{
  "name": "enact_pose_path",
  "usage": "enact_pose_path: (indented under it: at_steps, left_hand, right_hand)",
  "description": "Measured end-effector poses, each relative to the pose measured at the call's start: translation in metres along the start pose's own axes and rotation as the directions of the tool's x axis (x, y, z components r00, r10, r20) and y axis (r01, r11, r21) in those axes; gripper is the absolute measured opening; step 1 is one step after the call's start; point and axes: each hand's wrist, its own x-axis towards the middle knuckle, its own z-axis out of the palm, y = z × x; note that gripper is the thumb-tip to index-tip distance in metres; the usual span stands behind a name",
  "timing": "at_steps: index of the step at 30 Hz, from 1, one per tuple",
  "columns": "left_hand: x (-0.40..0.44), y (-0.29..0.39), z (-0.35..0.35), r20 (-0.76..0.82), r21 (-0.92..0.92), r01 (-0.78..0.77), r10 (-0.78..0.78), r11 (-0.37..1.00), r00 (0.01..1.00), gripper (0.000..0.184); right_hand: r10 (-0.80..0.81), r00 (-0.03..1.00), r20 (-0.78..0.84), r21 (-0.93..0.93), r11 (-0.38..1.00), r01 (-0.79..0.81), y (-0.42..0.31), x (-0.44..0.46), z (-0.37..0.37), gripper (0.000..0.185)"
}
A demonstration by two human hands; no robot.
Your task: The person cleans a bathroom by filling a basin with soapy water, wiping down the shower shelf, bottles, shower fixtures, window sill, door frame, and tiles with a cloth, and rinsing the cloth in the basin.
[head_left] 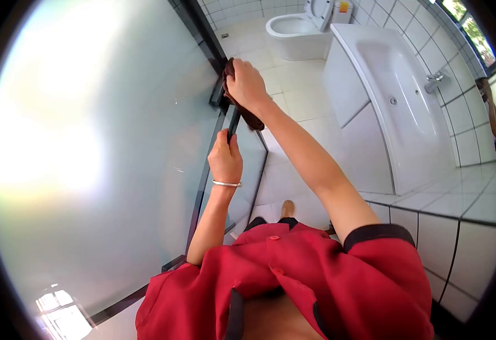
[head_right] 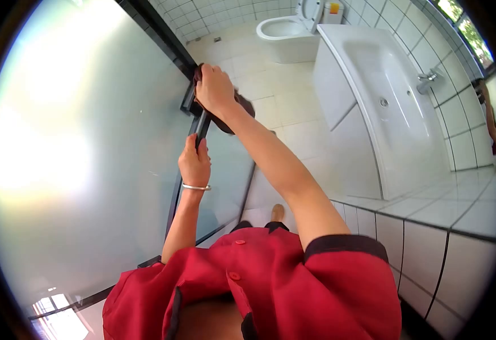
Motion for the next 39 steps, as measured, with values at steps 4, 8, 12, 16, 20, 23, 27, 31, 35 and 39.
enact_pose_path:
  at_steps: [4,8,12,16,20,23,27,31,35,39]
  left_hand:
    - [0.013,0.003,-0.003,0.089,0.266,-0.029,0.005,0.964,0.996,0.021]
    - [0.032,0.006,-0.011,0.219,0.373,-0.036,-0.05,0.927,0.974,0.02]
    - [0.052,0.002,0.0,0.381,0.343,0.078,-0.215,0.936,0.9,0.022]
    - [0.065,-0.005,0.015,0.378,0.228,0.168,-0.246,0.959,0.892,0.028]
    - [0.06,0.003,0.012,0.368,0.355,0.225,-0.357,0.908,0.859,0.034]
    - [0.057,0.008,0.017,0.317,0.399,0.294,-0.431,0.869,0.845,0.033]
    - [0.058,0.032,0.034,0.092,0.474,0.445,-0.545,0.76,0.833,0.043]
    - [0.069,0.046,0.049,-0.163,0.49,0.644,-0.664,0.587,0.729,0.047]
    - [0.08,0.075,0.069,-0.393,0.464,0.786,-0.7,0.409,0.596,0.046]
    - [0.089,0.093,0.08,-0.436,0.488,0.778,-0.662,0.396,0.61,0.036]
  right_hand:
    - [-0.066,0.976,0.207,0.296,0.955,0.002,0.03,-0.025,0.007,0.029]
    - [0.066,0.851,0.521,0.601,0.679,-0.421,0.039,-0.008,0.025,0.03]
    - [0.086,0.938,0.336,0.547,0.793,-0.269,0.058,-0.017,0.05,0.027]
    - [0.131,0.722,0.68,0.654,0.338,-0.677,0.081,0.007,0.041,0.025]
    - [-0.056,0.823,0.565,0.77,0.395,-0.501,0.081,0.03,0.07,0.026]
    - [-0.385,0.718,0.58,0.72,0.654,-0.232,0.09,0.047,0.084,0.025]
    - [-0.446,0.397,0.802,0.594,0.664,-0.454,0.112,0.089,0.091,0.029]
    - [-0.352,0.083,0.932,0.07,-0.048,-0.996,0.11,0.139,0.112,0.032]
    - [-0.349,-0.231,0.908,-0.277,-0.087,-0.957,0.1,0.165,0.122,0.032]
    - [-0.562,-0.448,0.695,-0.316,0.32,-0.893,0.082,0.157,0.126,0.031]
